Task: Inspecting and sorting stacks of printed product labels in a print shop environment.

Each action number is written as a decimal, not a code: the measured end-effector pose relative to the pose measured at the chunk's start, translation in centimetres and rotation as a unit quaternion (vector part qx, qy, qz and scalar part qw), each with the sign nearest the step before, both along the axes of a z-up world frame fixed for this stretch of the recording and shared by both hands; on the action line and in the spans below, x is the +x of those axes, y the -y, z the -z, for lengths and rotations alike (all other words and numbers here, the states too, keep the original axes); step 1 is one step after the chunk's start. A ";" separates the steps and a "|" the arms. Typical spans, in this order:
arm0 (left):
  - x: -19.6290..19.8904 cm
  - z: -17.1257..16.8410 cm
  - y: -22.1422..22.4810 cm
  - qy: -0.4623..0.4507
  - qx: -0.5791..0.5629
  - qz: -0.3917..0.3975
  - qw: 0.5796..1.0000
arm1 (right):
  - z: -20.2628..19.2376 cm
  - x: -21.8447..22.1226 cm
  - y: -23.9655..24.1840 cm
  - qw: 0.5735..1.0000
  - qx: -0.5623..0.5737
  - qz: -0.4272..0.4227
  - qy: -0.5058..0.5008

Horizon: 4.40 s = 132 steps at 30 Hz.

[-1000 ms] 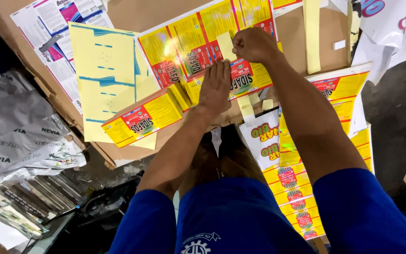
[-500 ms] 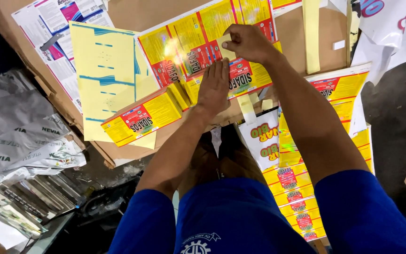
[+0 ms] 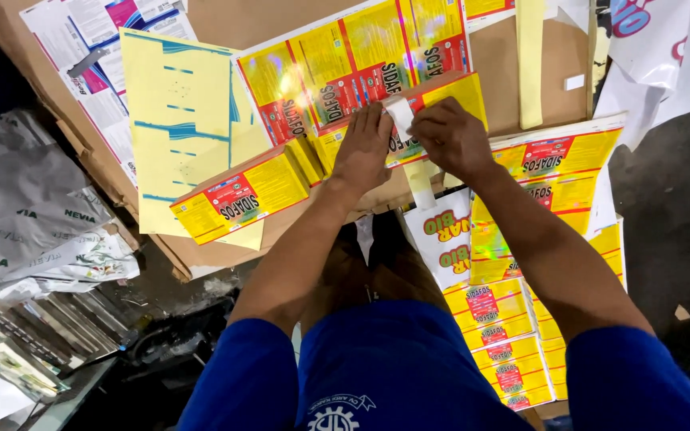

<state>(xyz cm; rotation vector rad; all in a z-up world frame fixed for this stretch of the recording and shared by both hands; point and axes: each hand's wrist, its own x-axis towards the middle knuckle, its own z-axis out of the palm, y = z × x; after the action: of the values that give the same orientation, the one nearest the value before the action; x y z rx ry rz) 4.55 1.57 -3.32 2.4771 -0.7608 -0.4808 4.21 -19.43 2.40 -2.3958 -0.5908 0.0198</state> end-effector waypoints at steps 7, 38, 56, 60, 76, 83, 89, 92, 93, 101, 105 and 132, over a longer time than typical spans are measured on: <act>0.1 -0.3 -0.2 -0.040 0.007 0.005 0.999 | 1.0 -0.8 0.2 0.999 -0.031 -0.008 0.021; -4.2 -0.3 -0.9 0.048 0.033 0.062 0.996 | 1.8 -7.5 3.1 0.993 -0.070 -0.088 0.033; -3.6 -1.0 -0.2 0.030 -0.089 -0.047 0.994 | 2.2 -3.8 0.1 0.999 -0.019 0.049 -0.010; -2.9 -1.4 0.2 0.016 -0.107 -0.074 0.991 | 2.6 -3.8 0.3 0.999 -0.010 0.052 0.000; -2.7 -0.3 0.8 0.074 -0.153 -0.133 0.977 | 2.0 -3.4 -0.5 0.994 0.030 0.103 -0.033; -2.2 0.1 1.1 0.070 -0.179 -0.157 0.969 | 2.1 -3.4 -1.2 0.987 0.025 0.154 -0.044; -2.1 -0.4 1.4 0.092 -0.187 -0.163 0.964 | 2.3 -3.3 -1.6 0.981 0.018 0.186 -0.047; -2.1 -0.2 1.5 0.095 -0.192 -0.167 0.962 | 2.7 -3.4 -1.7 0.977 0.022 0.203 -0.054; -2.0 -0.2 1.4 0.095 -0.192 -0.167 0.962 | 2.8 -3.4 -1.8 0.977 0.022 0.203 -0.054; -1.7 -0.2 1.4 0.072 -0.198 -0.165 0.964 | 3.5 -3.6 -1.6 0.972 0.018 0.224 -0.074; -1.6 -1.2 1.3 0.048 -0.189 -0.162 0.967 | 3.6 -3.4 -1.6 0.971 0.016 0.227 -0.077; -0.2 -0.2 2.9 0.000 -0.128 -0.199 0.972 | 2.3 -2.6 -2.5 0.961 0.038 0.258 -0.089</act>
<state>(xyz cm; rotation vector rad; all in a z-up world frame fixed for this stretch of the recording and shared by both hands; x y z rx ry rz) 4.38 -1.33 -3.10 2.3010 -0.2876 -0.2187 1.59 -16.91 0.11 -2.3709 0.1239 -0.0125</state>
